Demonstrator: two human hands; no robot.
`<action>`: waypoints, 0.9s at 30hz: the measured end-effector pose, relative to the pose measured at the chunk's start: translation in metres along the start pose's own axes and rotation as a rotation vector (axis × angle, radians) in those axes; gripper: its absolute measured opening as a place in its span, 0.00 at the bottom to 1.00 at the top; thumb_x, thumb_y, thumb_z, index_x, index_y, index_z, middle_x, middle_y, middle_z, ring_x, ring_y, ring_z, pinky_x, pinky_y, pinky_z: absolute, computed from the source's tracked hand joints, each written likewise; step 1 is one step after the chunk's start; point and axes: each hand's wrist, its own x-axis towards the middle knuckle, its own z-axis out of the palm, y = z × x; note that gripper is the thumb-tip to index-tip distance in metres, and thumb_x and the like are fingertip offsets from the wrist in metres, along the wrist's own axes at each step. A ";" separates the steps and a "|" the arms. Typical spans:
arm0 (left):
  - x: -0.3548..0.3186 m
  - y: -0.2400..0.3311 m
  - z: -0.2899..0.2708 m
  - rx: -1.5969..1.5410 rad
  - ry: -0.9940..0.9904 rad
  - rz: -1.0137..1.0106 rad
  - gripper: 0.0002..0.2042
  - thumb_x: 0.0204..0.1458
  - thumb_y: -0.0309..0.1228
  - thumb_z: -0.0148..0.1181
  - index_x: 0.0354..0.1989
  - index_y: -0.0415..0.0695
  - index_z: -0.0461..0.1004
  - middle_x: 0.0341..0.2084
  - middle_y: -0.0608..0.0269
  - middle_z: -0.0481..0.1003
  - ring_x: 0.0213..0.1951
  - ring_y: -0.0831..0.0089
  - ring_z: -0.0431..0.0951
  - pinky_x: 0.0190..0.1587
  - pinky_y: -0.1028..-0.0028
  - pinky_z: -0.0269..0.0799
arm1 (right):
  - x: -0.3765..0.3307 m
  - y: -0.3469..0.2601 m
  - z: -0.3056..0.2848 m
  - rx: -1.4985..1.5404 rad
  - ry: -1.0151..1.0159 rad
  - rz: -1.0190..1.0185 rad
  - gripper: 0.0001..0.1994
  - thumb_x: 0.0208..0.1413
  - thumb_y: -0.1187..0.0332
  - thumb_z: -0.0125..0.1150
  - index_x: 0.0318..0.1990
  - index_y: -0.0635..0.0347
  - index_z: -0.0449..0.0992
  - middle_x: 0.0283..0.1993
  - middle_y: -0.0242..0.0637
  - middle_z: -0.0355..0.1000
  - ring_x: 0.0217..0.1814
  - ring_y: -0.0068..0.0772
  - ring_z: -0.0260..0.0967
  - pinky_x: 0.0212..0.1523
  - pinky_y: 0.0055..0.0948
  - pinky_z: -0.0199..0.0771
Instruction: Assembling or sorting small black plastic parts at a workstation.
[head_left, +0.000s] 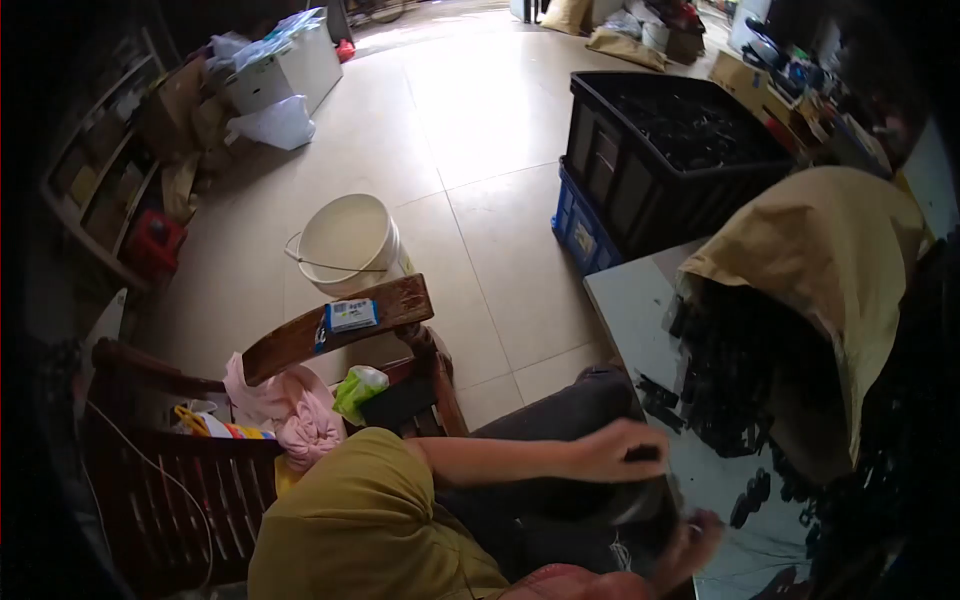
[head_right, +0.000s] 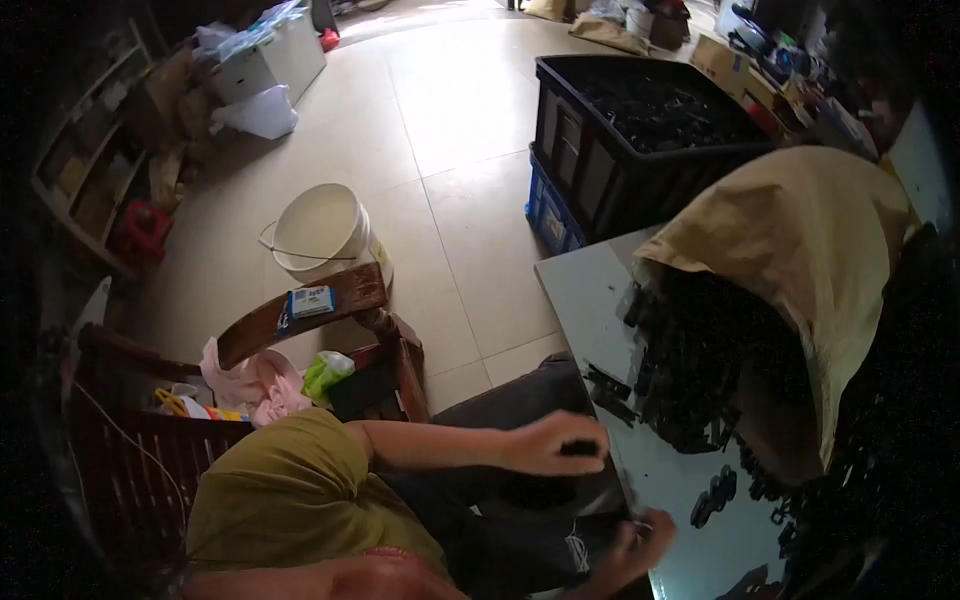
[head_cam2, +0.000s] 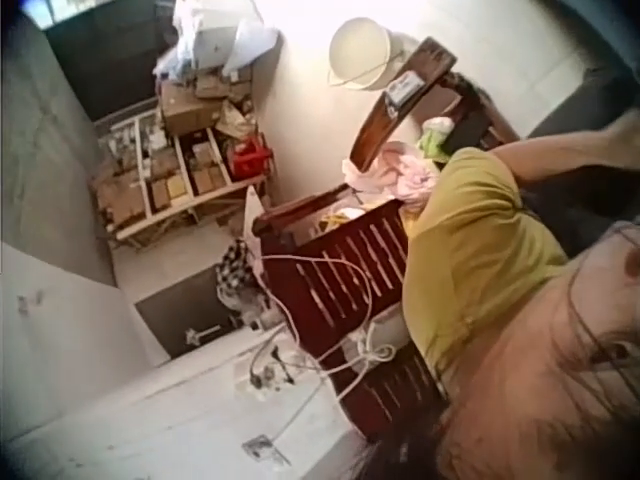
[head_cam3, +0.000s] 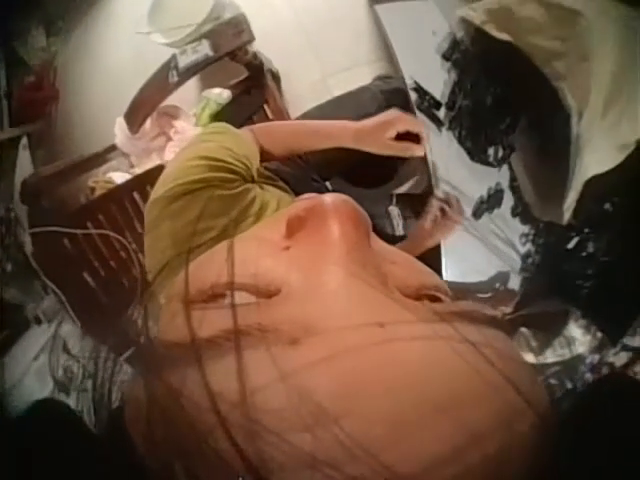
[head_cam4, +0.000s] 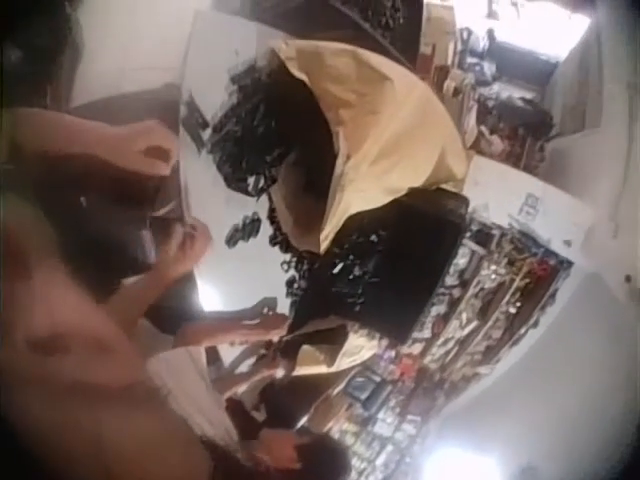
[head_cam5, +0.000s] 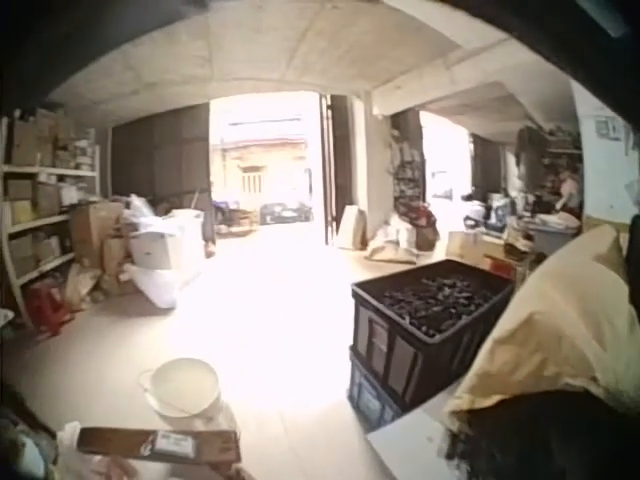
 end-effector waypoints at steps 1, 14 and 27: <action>0.005 0.002 -0.013 0.115 0.113 0.057 0.10 0.50 0.31 0.62 0.31 0.39 0.70 0.28 0.58 0.72 0.31 0.62 0.74 0.34 0.68 0.68 | 0.016 0.002 -0.006 -0.328 0.168 -0.141 0.15 0.60 0.68 0.43 0.41 0.71 0.73 0.33 0.48 0.71 0.23 0.39 0.53 0.22 0.34 0.45; 0.055 -0.016 -0.047 1.010 -0.155 -0.020 0.14 0.45 0.23 0.56 0.43 0.40 0.67 0.35 0.54 0.65 0.32 0.57 0.74 0.31 0.63 0.69 | 0.045 0.052 -0.018 -0.816 0.177 0.228 0.09 0.57 0.72 0.53 0.43 0.65 0.67 0.45 0.43 0.62 0.43 0.47 0.68 0.37 0.41 0.71; 0.043 0.004 -0.029 0.308 -0.044 -0.138 0.15 0.42 0.24 0.60 0.41 0.44 0.68 0.28 0.56 0.73 0.34 0.59 0.77 0.38 0.67 0.70 | 0.036 0.034 -0.014 -0.250 0.187 0.197 0.15 0.43 0.79 0.55 0.43 0.68 0.69 0.36 0.44 0.67 0.38 0.39 0.69 0.38 0.34 0.71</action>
